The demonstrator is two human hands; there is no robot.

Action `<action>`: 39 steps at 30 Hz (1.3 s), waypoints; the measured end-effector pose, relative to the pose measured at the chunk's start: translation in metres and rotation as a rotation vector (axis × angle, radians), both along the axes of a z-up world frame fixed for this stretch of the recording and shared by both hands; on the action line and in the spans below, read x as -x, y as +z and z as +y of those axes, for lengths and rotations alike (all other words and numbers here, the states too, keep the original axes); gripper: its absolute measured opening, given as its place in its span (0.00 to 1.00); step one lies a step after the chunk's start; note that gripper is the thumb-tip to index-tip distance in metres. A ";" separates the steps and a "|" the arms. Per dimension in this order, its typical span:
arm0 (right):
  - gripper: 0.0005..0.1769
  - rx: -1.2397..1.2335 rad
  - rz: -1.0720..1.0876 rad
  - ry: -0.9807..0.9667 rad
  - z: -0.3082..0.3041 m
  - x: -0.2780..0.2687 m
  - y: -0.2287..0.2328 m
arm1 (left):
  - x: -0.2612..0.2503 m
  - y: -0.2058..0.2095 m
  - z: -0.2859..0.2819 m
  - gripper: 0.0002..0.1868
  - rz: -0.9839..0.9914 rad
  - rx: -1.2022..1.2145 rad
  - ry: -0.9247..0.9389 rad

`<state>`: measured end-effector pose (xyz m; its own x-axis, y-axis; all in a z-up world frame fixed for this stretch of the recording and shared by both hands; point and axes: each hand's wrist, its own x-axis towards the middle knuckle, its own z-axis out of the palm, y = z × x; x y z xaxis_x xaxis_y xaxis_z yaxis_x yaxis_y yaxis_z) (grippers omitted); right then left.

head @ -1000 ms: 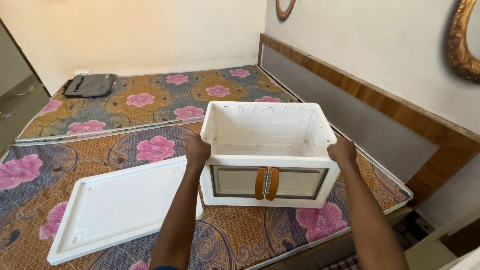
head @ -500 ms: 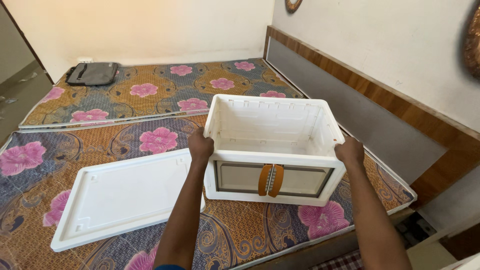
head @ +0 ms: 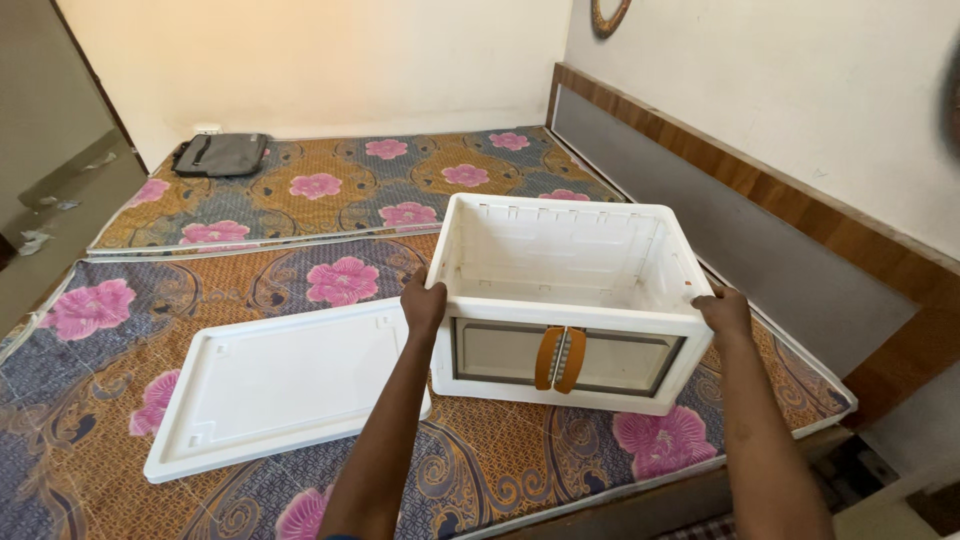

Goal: The person lifts a white plastic storage box from a stack, places it on a bed, and removes the lid. They then open the front doors, inspect the empty interior, close the doors, and replace the lid. Finally, they lift the box and return it to the stack.

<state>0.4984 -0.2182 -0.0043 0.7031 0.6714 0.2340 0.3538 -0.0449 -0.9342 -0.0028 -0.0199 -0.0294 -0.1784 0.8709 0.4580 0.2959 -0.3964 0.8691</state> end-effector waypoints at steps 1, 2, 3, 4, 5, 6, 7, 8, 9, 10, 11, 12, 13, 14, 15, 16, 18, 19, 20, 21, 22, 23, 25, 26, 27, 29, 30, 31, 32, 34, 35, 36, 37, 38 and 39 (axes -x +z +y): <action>0.22 0.049 -0.058 -0.028 -0.001 -0.003 0.001 | -0.004 -0.003 0.006 0.33 0.018 -0.076 0.019; 0.22 0.100 -0.112 -0.056 0.001 -0.002 0.000 | -0.007 -0.008 0.009 0.34 0.040 -0.151 0.037; 0.21 0.152 -0.165 -0.084 0.002 -0.001 0.001 | -0.008 -0.011 0.013 0.35 0.075 -0.081 0.024; 0.21 0.163 -0.181 -0.095 0.004 0.000 0.003 | -0.009 -0.010 0.019 0.35 0.112 -0.015 0.012; 0.20 0.175 -0.196 -0.106 0.005 0.001 0.007 | -0.010 -0.010 0.023 0.36 0.149 0.051 0.000; 0.20 0.185 -0.213 -0.116 0.005 0.004 0.011 | -0.009 -0.009 0.026 0.35 0.167 0.095 -0.012; 0.19 0.205 -0.201 -0.112 0.003 0.007 0.016 | -0.009 -0.009 0.028 0.33 0.185 0.139 -0.024; 0.19 0.223 -0.188 -0.107 0.002 0.010 0.021 | -0.008 -0.008 0.031 0.31 0.204 0.181 -0.035; 0.18 0.241 -0.174 -0.102 0.002 0.013 0.026 | -0.007 -0.008 0.035 0.28 0.216 0.133 -0.029; 0.17 0.232 -0.169 -0.113 0.000 0.016 0.031 | -0.007 -0.010 0.037 0.25 0.227 0.087 -0.023; 0.17 0.223 -0.163 -0.123 -0.001 0.019 0.036 | -0.008 -0.011 0.041 0.22 0.237 0.041 -0.017; 0.17 0.215 -0.157 -0.133 -0.002 0.022 0.040 | -0.008 -0.012 0.045 0.21 0.253 0.036 -0.006; 0.16 0.202 -0.157 -0.141 -0.002 0.022 0.046 | -0.009 -0.013 0.049 0.20 0.268 0.032 0.005; 0.16 0.193 -0.155 -0.148 -0.003 0.021 0.052 | -0.008 -0.015 0.052 0.19 0.287 0.030 0.016; 0.16 0.184 -0.152 -0.155 -0.003 0.022 0.055 | -0.006 -0.015 0.055 0.18 0.307 0.042 0.012; 0.17 0.129 -0.102 -0.137 -0.003 0.022 0.057 | -0.005 -0.014 0.058 0.18 0.326 0.050 0.004; 0.18 0.021 -0.006 -0.102 -0.005 0.023 0.057 | -0.006 -0.012 0.058 0.16 0.357 0.074 -0.006; 0.19 0.026 -0.012 -0.134 -0.008 0.025 0.055 | -0.006 -0.011 0.057 0.16 0.369 0.088 -0.009; 0.19 0.027 -0.021 -0.163 -0.007 0.027 0.054 | -0.005 -0.007 0.058 0.15 0.378 0.099 -0.007; 0.19 0.027 -0.029 -0.191 -0.005 0.030 0.053 | -0.005 -0.002 0.057 0.15 0.419 0.073 -0.013; 0.20 0.040 -0.043 -0.225 -0.004 0.032 0.052 | -0.004 0.002 0.055 0.15 0.460 0.046 -0.020; 0.21 0.053 -0.057 -0.258 -0.002 0.034 0.051 | -0.004 0.007 0.054 0.14 0.501 0.019 -0.027; 0.21 0.078 -0.075 -0.281 -0.005 0.037 0.043 | -0.005 0.010 0.047 0.13 0.527 0.030 -0.015; 0.20 0.075 -0.080 -0.271 -0.004 0.037 0.043 | -0.005 0.015 0.046 0.13 0.537 0.030 -0.004; 0.20 0.071 -0.086 -0.260 -0.003 0.036 0.043 | -0.005 0.020 0.045 0.13 0.551 0.026 -0.002; 0.20 0.058 -0.108 -0.279 -0.003 0.033 0.039 | -0.007 0.026 0.038 0.12 0.585 0.020 -0.007; 0.20 0.047 -0.122 -0.287 -0.002 0.032 0.038 | -0.008 0.030 0.035 0.12 0.595 0.031 -0.017; 0.20 0.041 -0.128 -0.295 -0.002 0.030 0.038 | -0.009 0.033 0.032 0.11 0.605 0.043 -0.028; 0.21 0.036 -0.129 -0.299 -0.001 0.031 0.035 | -0.007 0.038 0.029 0.11 0.619 0.057 -0.035; 0.21 0.010 -0.093 -0.297 0.001 0.031 0.030 | -0.007 0.051 0.027 0.09 0.643 0.014 -0.048; 0.21 -0.013 -0.055 -0.291 0.001 0.031 0.028 | -0.009 0.058 0.028 0.09 0.655 -0.010 -0.056; 0.21 -0.033 -0.019 -0.286 0.000 0.031 0.025 | -0.010 0.066 0.031 0.09 0.659 -0.013 -0.058; 0.21 -0.047 0.011 -0.271 -0.002 0.031 0.024 | -0.012 0.077 0.038 0.09 0.664 -0.017 -0.059; 0.21 -0.057 0.037 -0.250 -0.002 0.030 0.024 | -0.012 0.083 0.043 0.09 0.663 -0.014 -0.056; 0.20 -0.067 0.063 -0.229 -0.002 0.029 0.025 | -0.012 0.084 0.045 0.09 0.642 -0.006 -0.054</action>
<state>0.4697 -0.2198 0.0208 0.8499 0.4774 0.2232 0.2821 -0.0545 -0.9578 0.0091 0.0251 0.0551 0.1767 0.8680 0.4640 0.7362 -0.4295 0.5231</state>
